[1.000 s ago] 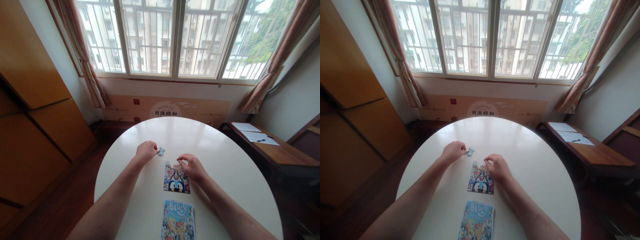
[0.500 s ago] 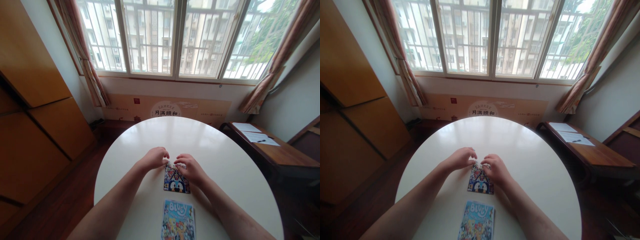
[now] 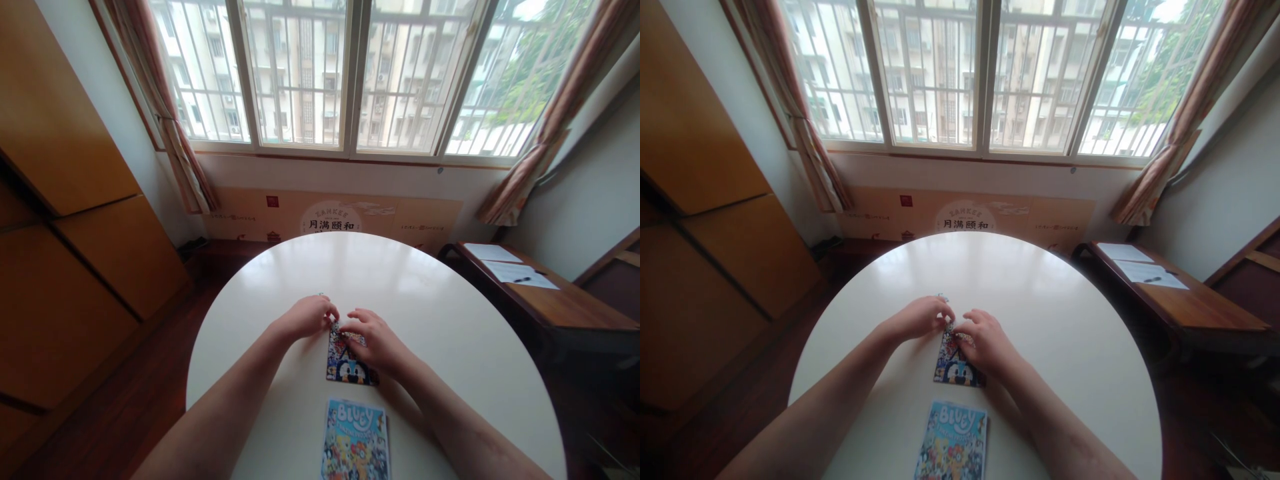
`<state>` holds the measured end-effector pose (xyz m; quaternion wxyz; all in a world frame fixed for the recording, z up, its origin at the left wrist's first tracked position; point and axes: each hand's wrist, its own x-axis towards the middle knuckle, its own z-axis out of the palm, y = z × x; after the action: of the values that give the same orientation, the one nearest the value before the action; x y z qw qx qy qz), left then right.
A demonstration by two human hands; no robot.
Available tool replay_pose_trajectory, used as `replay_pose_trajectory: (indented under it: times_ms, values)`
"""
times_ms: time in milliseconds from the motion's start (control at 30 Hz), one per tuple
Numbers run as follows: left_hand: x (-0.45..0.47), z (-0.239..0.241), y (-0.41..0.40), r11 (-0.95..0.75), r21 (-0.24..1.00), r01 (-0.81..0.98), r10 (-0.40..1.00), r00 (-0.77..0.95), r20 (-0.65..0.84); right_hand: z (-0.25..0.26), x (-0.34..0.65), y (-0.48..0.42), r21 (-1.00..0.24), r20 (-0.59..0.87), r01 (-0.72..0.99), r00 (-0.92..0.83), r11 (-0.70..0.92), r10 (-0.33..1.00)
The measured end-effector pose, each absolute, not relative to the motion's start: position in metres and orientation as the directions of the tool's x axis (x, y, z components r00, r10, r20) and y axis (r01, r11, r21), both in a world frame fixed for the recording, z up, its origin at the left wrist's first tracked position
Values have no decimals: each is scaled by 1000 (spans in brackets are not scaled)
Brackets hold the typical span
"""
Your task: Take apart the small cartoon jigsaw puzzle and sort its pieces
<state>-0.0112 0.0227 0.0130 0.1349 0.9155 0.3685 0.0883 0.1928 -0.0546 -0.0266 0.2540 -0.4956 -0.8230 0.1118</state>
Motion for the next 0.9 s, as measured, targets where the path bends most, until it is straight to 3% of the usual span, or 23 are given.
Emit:
replay_pose_trajectory:
  times_ms: [200,700,900]
  values:
    - [-13,10,26,-702,346,622,673,739,36,-25,192,-55,-430,287,763,-392,483,874]
    - [-8,17,20,-621,255,741,772,635,31,-28,195,-53,-428,269,766,-398,479,877]
    - [-6,15,20,-637,272,721,758,650,54,-27,194,-53,-427,266,764,-406,484,874]
